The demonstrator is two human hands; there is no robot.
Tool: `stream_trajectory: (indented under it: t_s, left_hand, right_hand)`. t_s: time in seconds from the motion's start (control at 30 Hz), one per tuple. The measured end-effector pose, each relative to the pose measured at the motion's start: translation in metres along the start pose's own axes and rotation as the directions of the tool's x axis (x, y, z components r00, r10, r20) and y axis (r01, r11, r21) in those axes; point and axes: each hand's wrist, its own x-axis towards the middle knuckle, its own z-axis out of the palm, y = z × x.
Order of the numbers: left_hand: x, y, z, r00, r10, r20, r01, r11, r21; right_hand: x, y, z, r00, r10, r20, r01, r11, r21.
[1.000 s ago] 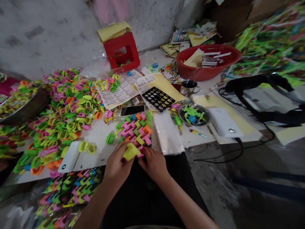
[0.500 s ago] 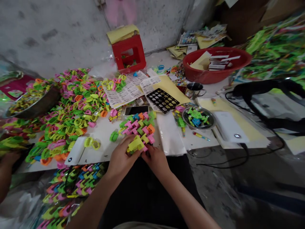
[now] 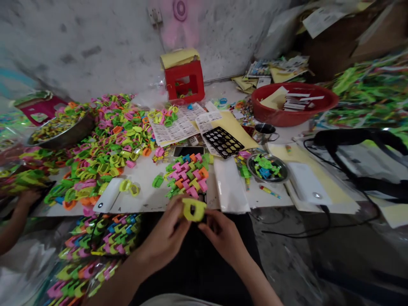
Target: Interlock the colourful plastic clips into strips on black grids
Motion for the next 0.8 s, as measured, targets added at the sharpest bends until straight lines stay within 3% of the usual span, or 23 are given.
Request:
stream_trajectory:
  t_s: [0.1,0.23,0.37,0.5,0.63,0.8]
  left_hand:
    - [-0.017,0.004,0.016,0.969,0.081,0.232,-0.088,0.996,0.02]
    - [-0.025,-0.004,0.034,0.933,0.129,0.335,-0.193,0.967,0.165]
    - [-0.01,-0.009,0.02,0.961,0.179,0.213,-0.231,0.938,0.258]
    - [0.026,-0.018,-0.001,0.971,0.235,0.048,-0.235,0.895,0.378]
    - [0.048,-0.037,0.003,0.955,0.29,0.066,-0.292,0.871,0.394]
    - [0.045,-0.049,0.016,0.939,0.318,0.13,-0.344,0.866,0.364]
  right_hand:
    - [-0.029,-0.01,0.008,0.989,0.037,0.145,-0.089,0.926,0.368]
    - [-0.042,-0.003,0.023,0.965,0.258,0.051,-0.247,0.819,0.517]
    - [-0.017,0.014,0.013,0.935,0.352,-0.044,-0.283,0.815,0.506]
    - [0.021,0.023,-0.001,0.925,0.321,-0.202,-0.207,0.873,0.443]
    - [0.042,0.033,0.007,0.939,0.278,-0.203,-0.214,0.934,0.287]
    - [0.041,0.05,0.023,0.951,0.091,-0.294,-0.08,0.996,0.047]
